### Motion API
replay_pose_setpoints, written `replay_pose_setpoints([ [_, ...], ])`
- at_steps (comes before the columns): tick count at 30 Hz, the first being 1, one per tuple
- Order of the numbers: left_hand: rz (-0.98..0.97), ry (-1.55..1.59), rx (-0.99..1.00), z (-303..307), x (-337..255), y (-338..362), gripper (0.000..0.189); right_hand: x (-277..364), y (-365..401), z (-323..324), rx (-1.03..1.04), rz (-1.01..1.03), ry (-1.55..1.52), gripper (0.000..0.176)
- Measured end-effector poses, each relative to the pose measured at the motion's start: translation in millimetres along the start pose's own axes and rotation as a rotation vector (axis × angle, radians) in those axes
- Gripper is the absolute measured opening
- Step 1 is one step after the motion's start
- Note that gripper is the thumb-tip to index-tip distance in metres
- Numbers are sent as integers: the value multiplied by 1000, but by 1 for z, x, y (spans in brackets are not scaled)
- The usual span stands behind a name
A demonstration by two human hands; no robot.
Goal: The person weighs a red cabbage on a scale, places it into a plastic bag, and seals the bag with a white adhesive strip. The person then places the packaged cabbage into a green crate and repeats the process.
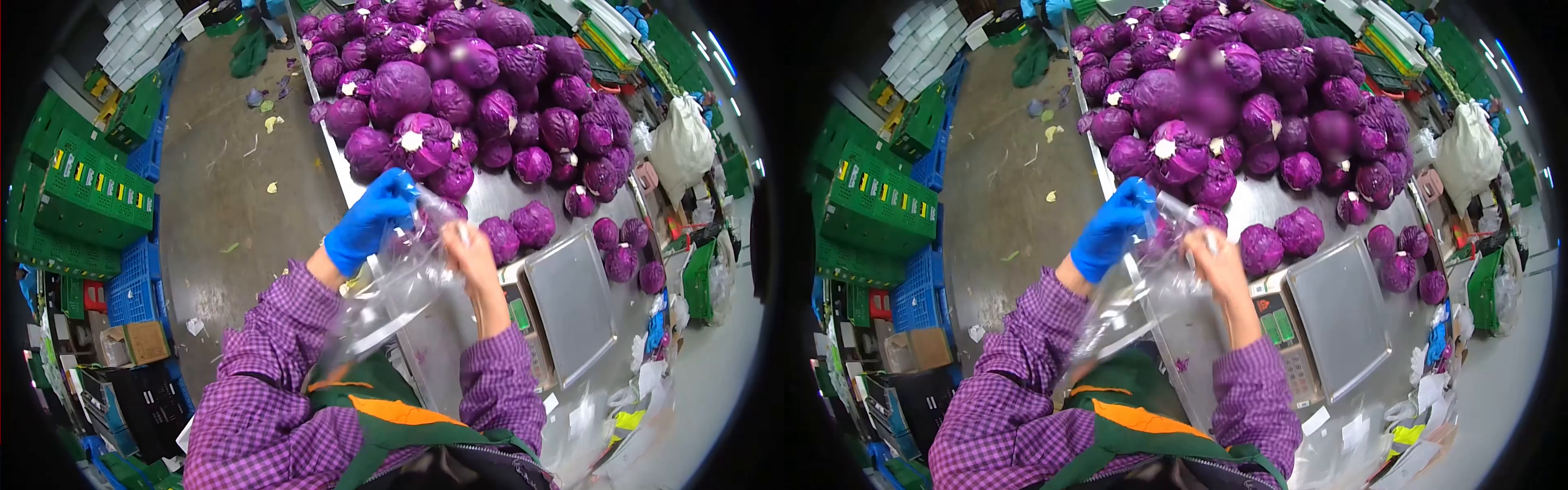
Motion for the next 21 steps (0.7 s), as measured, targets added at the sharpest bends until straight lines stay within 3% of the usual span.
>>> replay_pose_setpoints([
  [2, -207, -584, -172, 15, 0, -33, 17, 11, -63, 11, -387, 423, 153, 23],
  [4, -511, -1011, -377, 49, 11, -65, 17, 49, -89, 10, -637, 545, 215, 25],
  [6, -692, -1213, -602, 85, 25, -94, 19, 39, -152, 14, -657, 681, 248, 27],
  [7, -567, -1166, -676, 96, 29, -100, 17, 42, -166, 10, -607, 540, 281, 30],
  [8, -440, -1115, -746, 105, 35, -105, 19, 42, -180, 3, -474, 388, 104, 36],
  [9, -204, -840, -669, 117, 40, -109, 32, 42, -190, -2, -337, 279, -118, 36],
  [10, -198, -842, -665, 123, 42, -108, 32, 37, -196, -5, -199, 164, -338, 36],
  [12, 13, -324, -624, 127, 50, -106, 34, 32, -193, 2, -330, 332, -60, 32],
  [13, 23, -133, -521, 102, 39, -98, 35, 38, -176, 1, -316, 422, -131, 29],
  [14, 46, -127, -642, 76, 36, -88, 35, 51, -148, -3, -303, 511, -198, 26],
  [15, 65, -122, -634, 52, 33, -78, 35, 61, -122, -3, -333, 501, -153, 21],
  [18, -276, -825, -310, -21, 9, -51, 42, 80, -49, 12, -539, 760, 78, 19],
  [19, -408, -1036, -174, -39, 12, -49, 44, 73, -38, 25, -477, 775, 92, 19],
  [20, -161, -196, -264, -26, 41, -57, 41, 60, -21, 38, -432, 589, -15, 20],
  [21, -9, 4, -264, -30, 55, -53, 39, 51, -3, 53, -418, 588, -142, 19],
])
Point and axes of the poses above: each hand's wrist, its own y-axis away from the middle knuckle, its own z-axis out of the back of the hand, x = y × z, the point moved 2 cm from there along -y, towards the middle knuckle, and after that the axes turned 7 degrees about -z, right-handed, at the moved point
